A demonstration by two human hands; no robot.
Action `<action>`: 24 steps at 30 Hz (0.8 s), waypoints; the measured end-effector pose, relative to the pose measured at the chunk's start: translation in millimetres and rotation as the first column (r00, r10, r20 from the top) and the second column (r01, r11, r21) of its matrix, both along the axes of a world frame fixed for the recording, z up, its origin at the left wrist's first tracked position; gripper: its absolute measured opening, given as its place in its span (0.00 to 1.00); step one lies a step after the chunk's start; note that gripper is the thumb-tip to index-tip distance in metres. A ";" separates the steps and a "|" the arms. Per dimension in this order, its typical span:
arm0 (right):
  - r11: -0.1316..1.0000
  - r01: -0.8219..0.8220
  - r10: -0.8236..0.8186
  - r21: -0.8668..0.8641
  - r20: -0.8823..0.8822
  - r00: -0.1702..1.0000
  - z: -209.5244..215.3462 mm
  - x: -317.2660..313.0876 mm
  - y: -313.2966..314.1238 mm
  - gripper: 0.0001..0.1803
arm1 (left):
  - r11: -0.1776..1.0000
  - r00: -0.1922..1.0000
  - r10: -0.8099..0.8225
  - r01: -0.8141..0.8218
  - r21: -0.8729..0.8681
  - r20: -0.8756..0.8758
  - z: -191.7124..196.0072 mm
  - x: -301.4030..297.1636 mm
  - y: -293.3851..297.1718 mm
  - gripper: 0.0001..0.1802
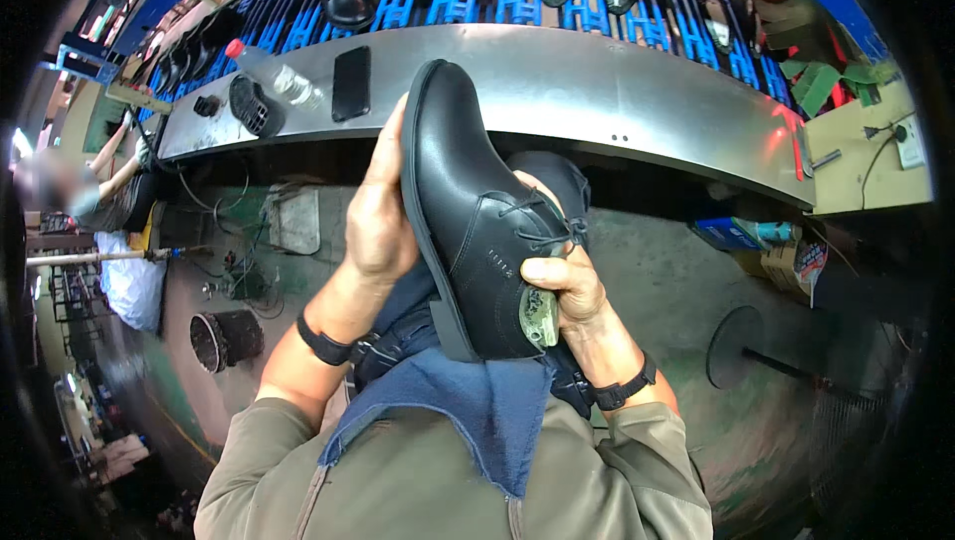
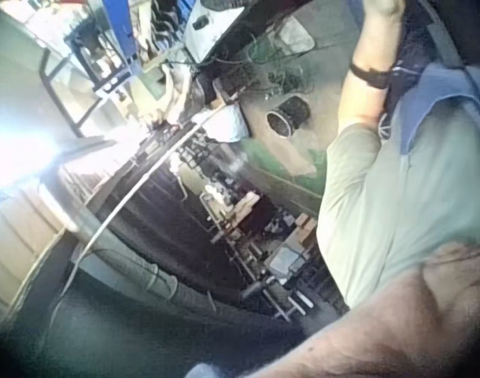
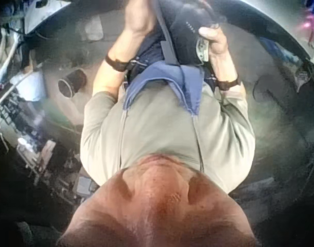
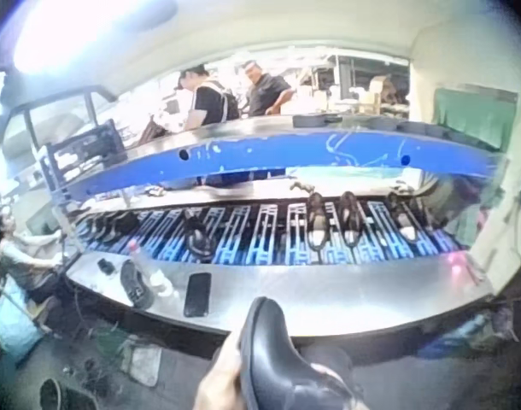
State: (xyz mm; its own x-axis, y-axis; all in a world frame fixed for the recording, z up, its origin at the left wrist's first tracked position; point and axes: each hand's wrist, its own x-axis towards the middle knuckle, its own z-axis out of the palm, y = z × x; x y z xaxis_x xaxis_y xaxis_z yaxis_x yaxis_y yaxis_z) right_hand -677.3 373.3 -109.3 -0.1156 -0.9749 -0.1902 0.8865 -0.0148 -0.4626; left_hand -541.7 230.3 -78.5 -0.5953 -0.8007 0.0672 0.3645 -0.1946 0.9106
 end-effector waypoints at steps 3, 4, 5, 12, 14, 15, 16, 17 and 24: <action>0.999 -0.034 0.034 -0.012 0.004 0.999 -3.1 7.6 1.2 0.56 | 0.991 0.995 0.063 -0.053 -0.119 0.082 3.9 -0.1 15.9 0.34; 0.999 -0.032 0.032 -0.017 -0.018 0.999 -1.7 10.2 2.2 0.57 | 0.995 0.997 0.058 -0.053 -0.084 0.054 9.8 0.7 20.6 0.35; 0.999 -0.014 0.016 0.036 -0.031 0.999 4.4 13.0 3.0 0.58 | 0.997 0.998 0.055 -0.054 -0.048 0.024 13.7 1.4 25.5 0.36; 1.000 0.018 -0.016 0.022 -0.088 0.996 16.5 13.7 6.9 0.59 | 0.976 0.992 0.115 -0.122 -0.179 -0.049 19.2 3.0 38.5 0.40; 0.999 0.038 -0.043 -0.037 -0.157 0.987 22.7 8.6 2.6 0.59 | 0.970 0.985 0.160 -0.170 -0.174 -0.071 18.4 -1.0 36.5 0.38; 1.000 0.017 -0.017 -0.005 -0.288 0.957 35.9 5.2 -0.4 0.58 | 0.970 0.985 0.170 -0.172 -0.170 -0.023 5.6 1.6 25.9 0.39; 1.000 0.003 0.010 0.029 -0.414 0.910 44.4 2.2 -4.0 0.58 | 0.971 0.983 0.180 -0.173 -0.168 0.024 -10.8 6.1 15.1 0.40; 0.995 -0.033 -0.022 -0.095 -0.529 0.848 46.6 -5.0 -6.6 0.57 | 0.984 0.999 0.014 -0.006 0.177 -0.044 -35.3 14.0 4.2 0.42; 0.992 -0.036 -0.099 -0.124 -0.911 0.400 58.0 6.8 -65.1 0.44 | 0.891 0.994 -0.068 0.099 0.443 -0.086 -24.6 27.9 41.6 0.46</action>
